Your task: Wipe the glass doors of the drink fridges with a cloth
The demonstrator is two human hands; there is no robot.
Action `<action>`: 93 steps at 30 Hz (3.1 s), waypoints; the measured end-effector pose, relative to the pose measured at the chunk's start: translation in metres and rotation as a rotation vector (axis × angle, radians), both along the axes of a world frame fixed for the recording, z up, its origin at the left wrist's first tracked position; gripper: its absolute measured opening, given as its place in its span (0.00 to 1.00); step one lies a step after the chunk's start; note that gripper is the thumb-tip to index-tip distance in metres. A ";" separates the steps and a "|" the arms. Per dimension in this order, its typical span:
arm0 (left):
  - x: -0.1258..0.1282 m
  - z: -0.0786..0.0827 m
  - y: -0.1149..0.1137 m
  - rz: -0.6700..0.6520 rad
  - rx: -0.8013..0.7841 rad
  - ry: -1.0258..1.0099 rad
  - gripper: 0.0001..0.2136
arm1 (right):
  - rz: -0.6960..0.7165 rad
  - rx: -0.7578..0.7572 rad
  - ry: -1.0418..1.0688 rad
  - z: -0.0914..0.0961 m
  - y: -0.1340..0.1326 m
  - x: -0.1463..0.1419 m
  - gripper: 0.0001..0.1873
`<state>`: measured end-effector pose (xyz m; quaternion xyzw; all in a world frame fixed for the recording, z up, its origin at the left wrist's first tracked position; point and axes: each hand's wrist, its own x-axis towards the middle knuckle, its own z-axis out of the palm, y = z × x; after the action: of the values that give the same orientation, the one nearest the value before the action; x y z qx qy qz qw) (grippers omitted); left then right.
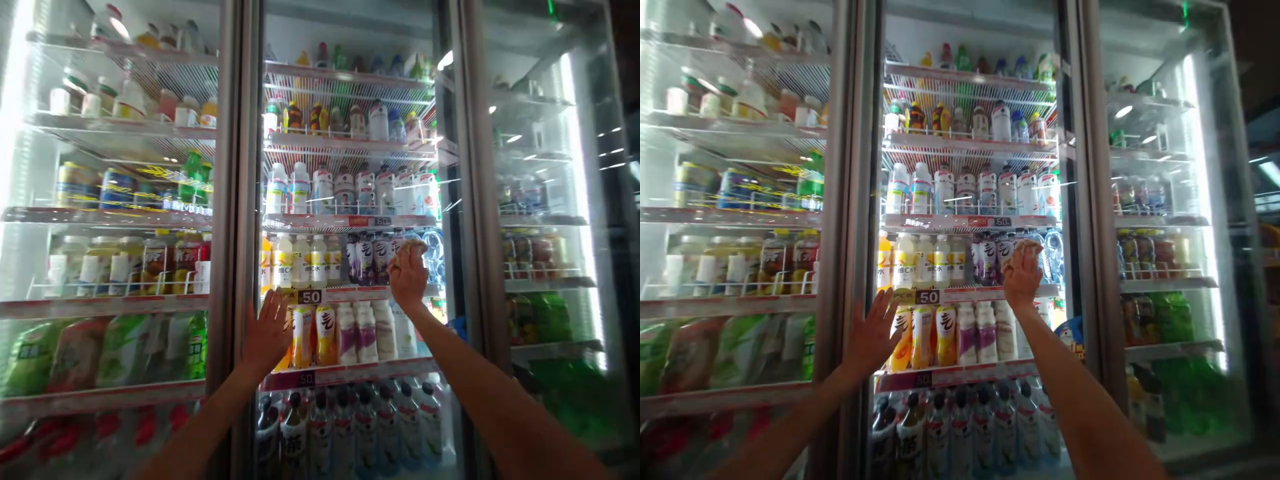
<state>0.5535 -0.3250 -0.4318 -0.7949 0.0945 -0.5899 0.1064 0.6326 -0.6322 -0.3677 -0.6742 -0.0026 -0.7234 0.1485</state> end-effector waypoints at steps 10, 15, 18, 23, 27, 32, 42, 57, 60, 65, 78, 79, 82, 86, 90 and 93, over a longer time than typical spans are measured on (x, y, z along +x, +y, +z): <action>0.018 0.031 -0.009 -0.007 0.009 -0.067 0.24 | -0.035 0.080 0.044 -0.012 -0.075 0.008 0.26; 0.023 0.027 -0.016 -0.013 -0.029 -0.101 0.26 | 0.018 0.077 0.074 0.012 -0.056 0.009 0.26; 0.023 0.028 -0.016 -0.023 -0.044 -0.083 0.26 | 0.065 -0.454 0.102 0.004 -0.014 0.002 0.26; 0.018 0.030 -0.008 -0.021 -0.008 -0.031 0.26 | 0.039 -0.223 0.037 0.011 -0.044 0.000 0.24; 0.017 0.029 -0.010 -0.004 -0.023 -0.020 0.27 | 0.007 0.073 0.017 0.033 -0.049 0.002 0.26; 0.016 0.031 -0.013 0.031 -0.021 0.008 0.28 | 0.087 -0.661 0.060 0.015 0.020 -0.009 0.25; 0.008 0.033 -0.020 -0.029 -0.080 0.019 0.27 | 0.124 -0.252 0.078 0.038 0.032 -0.007 0.30; 0.036 0.100 -0.097 -0.234 0.038 -0.083 0.20 | 0.154 -0.458 -0.027 -0.026 0.026 0.006 0.36; 0.032 0.127 -0.055 -0.155 -0.076 -0.130 0.21 | 0.090 -0.487 0.005 -0.036 0.018 0.009 0.34; 0.032 0.129 -0.028 -0.070 -0.283 -0.239 0.24 | 0.087 -0.403 0.019 -0.042 0.035 0.012 0.38; 0.034 0.159 -0.049 -0.097 -0.231 -0.189 0.25 | 0.043 -0.432 0.053 -0.041 0.031 0.002 0.37; 0.035 0.151 -0.055 -0.127 -0.102 -0.154 0.25 | 0.041 -0.437 0.060 -0.041 0.030 0.001 0.37; 0.036 0.127 -0.060 -0.217 0.388 -0.006 0.24 | 0.042 -0.496 0.059 -0.040 0.024 0.000 0.37; 0.033 0.132 -0.034 -0.129 0.013 -0.125 0.25 | 0.046 -0.528 0.072 -0.041 0.020 -0.001 0.37; 0.030 0.112 -0.018 -0.087 -0.045 -0.145 0.24 | 0.053 -0.474 0.092 -0.043 0.025 -0.002 0.38; 0.027 0.080 -0.019 -0.196 0.524 0.022 0.25 | 0.056 -0.491 0.085 -0.044 0.026 -0.002 0.38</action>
<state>0.5804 -0.3435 -0.3513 -0.7337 0.3212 -0.5442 0.2496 0.6301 -0.6064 -0.4122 -0.7197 -0.1907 -0.6676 0.0005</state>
